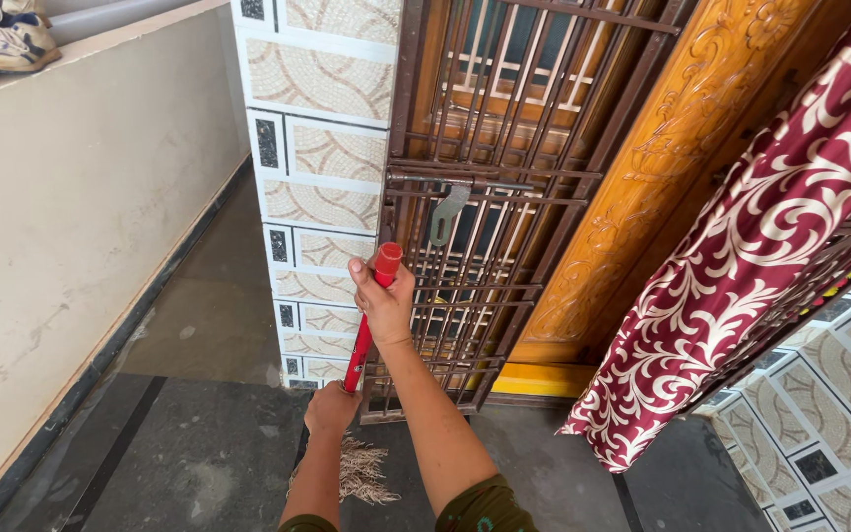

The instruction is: The person mops a tiled floor by pushing a mop to collect standing water and eventually dipping the mop into a bucket.

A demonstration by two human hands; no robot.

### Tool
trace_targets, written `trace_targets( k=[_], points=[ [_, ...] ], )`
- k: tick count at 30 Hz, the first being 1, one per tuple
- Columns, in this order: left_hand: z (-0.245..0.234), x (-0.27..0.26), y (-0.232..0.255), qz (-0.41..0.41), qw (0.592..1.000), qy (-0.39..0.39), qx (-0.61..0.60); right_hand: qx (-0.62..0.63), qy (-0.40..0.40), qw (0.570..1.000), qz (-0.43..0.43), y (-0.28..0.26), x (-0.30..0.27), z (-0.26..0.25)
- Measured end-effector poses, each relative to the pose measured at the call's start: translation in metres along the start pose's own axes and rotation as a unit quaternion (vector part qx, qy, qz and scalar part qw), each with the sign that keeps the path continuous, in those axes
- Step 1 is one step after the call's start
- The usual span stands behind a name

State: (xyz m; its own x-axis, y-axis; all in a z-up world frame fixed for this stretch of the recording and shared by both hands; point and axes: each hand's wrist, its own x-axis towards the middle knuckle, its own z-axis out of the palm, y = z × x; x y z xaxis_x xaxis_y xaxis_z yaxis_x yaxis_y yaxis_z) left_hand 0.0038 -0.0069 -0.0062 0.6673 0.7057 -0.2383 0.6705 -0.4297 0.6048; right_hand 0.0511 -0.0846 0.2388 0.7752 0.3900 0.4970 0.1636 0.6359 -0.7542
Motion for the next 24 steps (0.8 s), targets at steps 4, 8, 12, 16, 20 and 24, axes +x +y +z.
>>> trace_targets(
  k=[4,8,12,16,20,24],
  points=[
    [0.003,-0.002,0.007,0.009,1.0,-0.006,0.007,-0.012,0.01,1.0,-0.005,-0.003,0.001,-0.01],
    [0.005,-0.005,0.011,0.012,1.0,-0.012,0.013,-0.02,0.011,1.0,-0.008,-0.009,-0.001,-0.017],
    [0.008,-0.004,0.015,0.019,0.999,-0.032,0.019,-0.027,0.029,0.999,-0.008,-0.014,0.0,-0.022],
    [0.015,-0.003,0.014,0.026,0.998,-0.049,0.026,-0.024,0.038,0.999,-0.025,-0.017,-0.006,-0.028],
    [0.021,-0.006,0.014,0.053,0.997,-0.053,0.029,-0.038,0.064,0.997,-0.029,-0.024,-0.012,-0.031],
    [0.022,-0.01,0.007,0.077,0.995,-0.053,0.03,-0.032,0.069,0.996,-0.036,-0.029,-0.022,-0.024]
  ],
)
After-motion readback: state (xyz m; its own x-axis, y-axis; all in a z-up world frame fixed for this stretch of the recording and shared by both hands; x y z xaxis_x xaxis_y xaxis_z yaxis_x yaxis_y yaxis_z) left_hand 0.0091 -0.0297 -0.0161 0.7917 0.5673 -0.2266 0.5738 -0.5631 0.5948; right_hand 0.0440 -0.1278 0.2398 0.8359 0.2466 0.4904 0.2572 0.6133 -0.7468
